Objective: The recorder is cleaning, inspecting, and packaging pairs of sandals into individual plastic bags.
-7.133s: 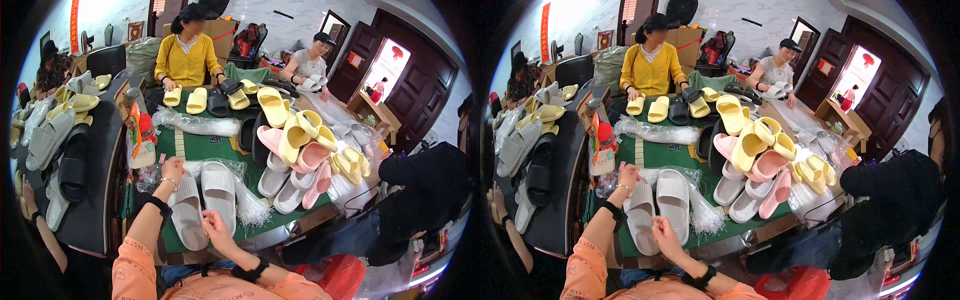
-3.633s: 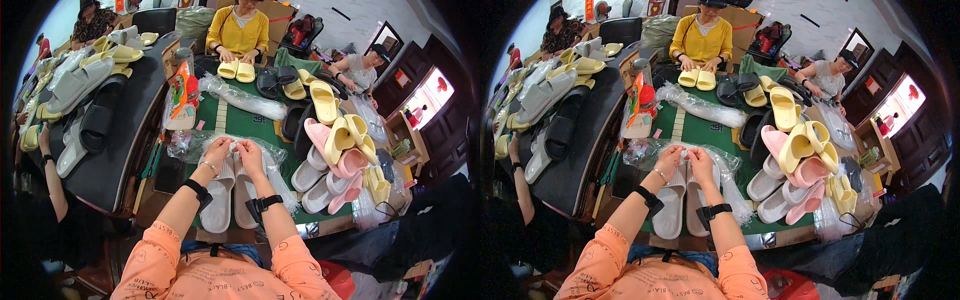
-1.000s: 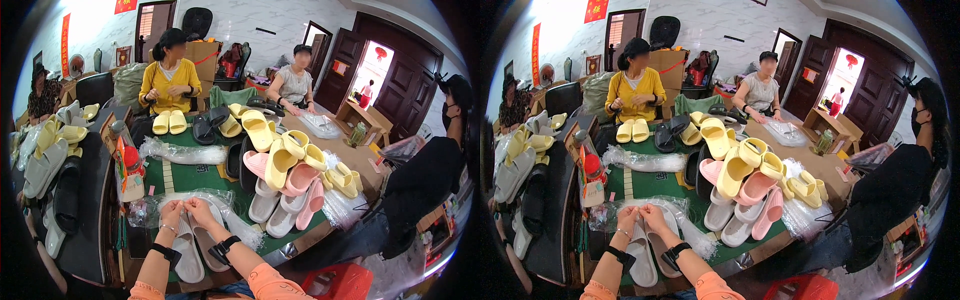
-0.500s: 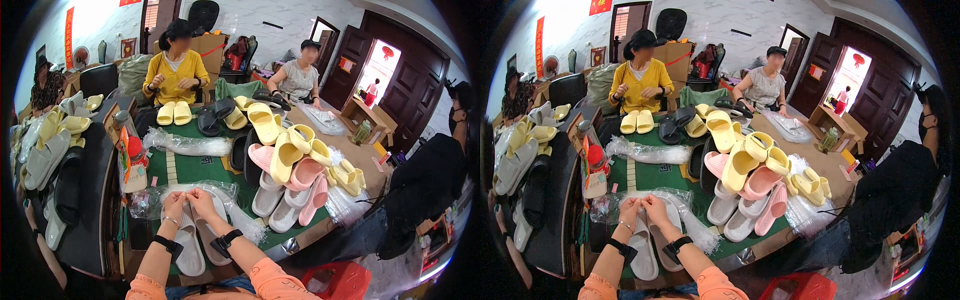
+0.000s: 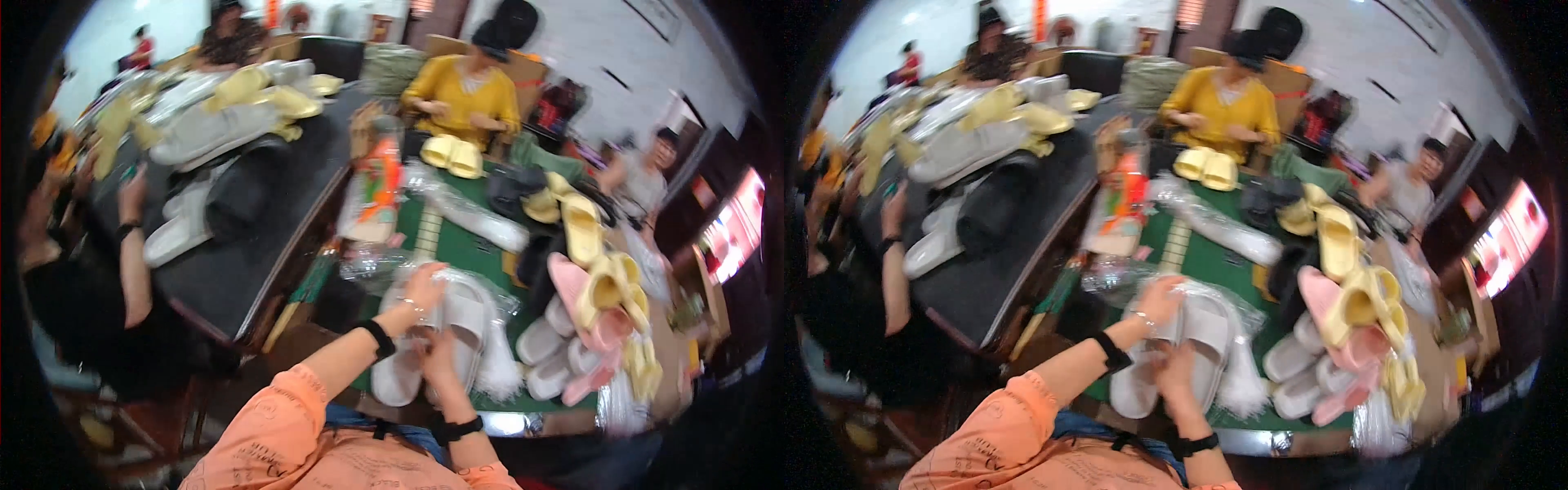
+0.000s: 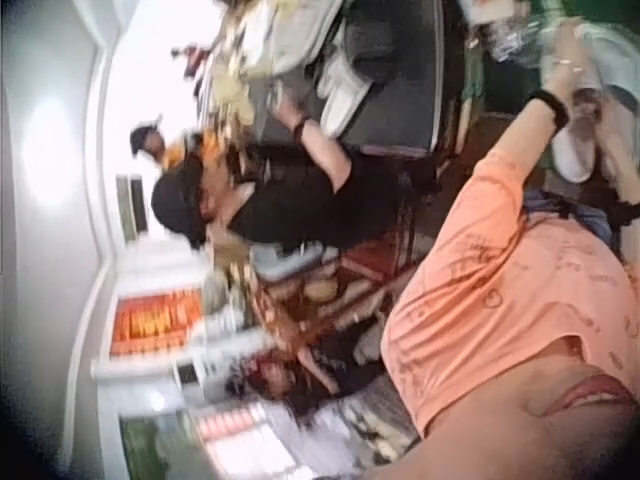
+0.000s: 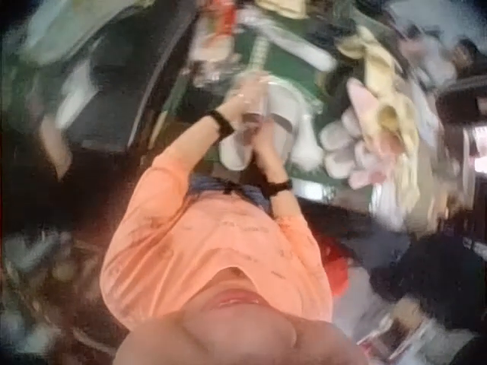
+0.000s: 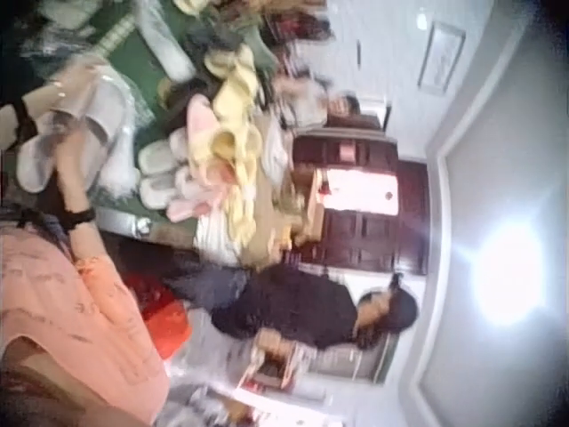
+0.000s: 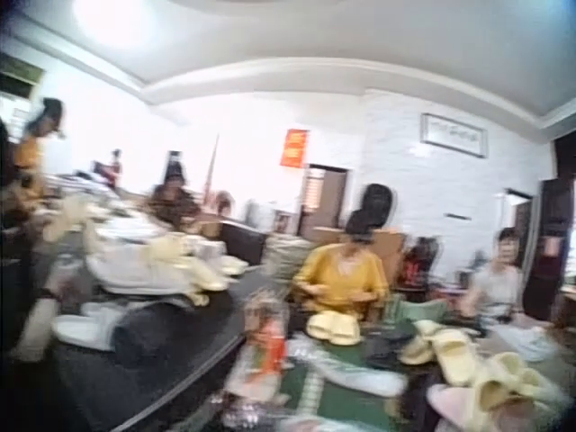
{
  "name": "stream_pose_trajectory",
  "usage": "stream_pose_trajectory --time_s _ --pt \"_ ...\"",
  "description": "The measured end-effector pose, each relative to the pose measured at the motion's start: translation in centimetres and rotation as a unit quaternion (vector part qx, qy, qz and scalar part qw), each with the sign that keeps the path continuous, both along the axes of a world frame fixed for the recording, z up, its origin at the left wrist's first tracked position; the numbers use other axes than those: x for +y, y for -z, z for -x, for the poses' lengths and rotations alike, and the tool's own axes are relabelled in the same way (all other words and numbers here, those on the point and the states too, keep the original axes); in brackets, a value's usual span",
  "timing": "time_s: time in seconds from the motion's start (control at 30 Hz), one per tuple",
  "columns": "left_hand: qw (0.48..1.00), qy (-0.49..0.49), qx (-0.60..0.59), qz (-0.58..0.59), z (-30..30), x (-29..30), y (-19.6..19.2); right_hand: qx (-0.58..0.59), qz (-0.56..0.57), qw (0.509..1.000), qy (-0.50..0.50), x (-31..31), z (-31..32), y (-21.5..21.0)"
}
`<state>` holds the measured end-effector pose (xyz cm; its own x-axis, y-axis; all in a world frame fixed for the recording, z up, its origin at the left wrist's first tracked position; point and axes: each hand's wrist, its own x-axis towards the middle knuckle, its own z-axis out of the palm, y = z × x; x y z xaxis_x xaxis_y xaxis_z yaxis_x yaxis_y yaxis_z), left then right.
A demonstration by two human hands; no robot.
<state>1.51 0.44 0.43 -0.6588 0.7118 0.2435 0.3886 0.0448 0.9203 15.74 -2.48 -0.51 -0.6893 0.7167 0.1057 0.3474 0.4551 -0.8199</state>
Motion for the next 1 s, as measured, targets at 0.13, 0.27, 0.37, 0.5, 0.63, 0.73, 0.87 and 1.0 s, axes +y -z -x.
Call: stream_pose_trajectory --time_s 0.13,0.27,0.37,0.5,0.63,0.73,0.87,1.0 --pt "0.982 -0.102 0.14 -0.079 3.9 -4.8 -3.8 0.019 -0.095 0.995 -0.008 -0.2 0.7 0.4" --pt "0.937 -0.258 0.217 -0.085 8.8 -10.9 -11.2 -0.003 -0.309 0.95 0.055 -0.5 -1.7 -3.6" --pt "0.85 -0.441 0.283 -0.046 15.1 -16.6 -12.2 0.026 -0.333 0.94 0.073 1.2 -2.6 -9.4" --pt "0.695 -0.659 0.227 0.176 25.6 -24.5 -9.4 0.064 -0.459 0.868 0.179 7.8 -5.7 -15.7" --pt "0.754 -0.58 0.134 0.277 30.5 -27.0 -8.1 -0.016 -0.46 0.825 0.327 17.7 -11.3 -21.7" --pt "0.765 -0.569 0.1 0.286 30.1 -25.8 -7.9 -0.139 -0.383 0.811 0.419 23.3 -15.3 -23.5" --pt "0.819 -0.532 0.038 0.21 34.9 -28.7 -4.6 -0.238 -0.204 0.866 0.39 27.8 -17.8 -21.9" --pt "0.851 -0.492 -0.03 0.182 34.1 -27.0 -5.0 -0.233 -0.153 0.909 0.309 29.4 -20.4 -20.9"
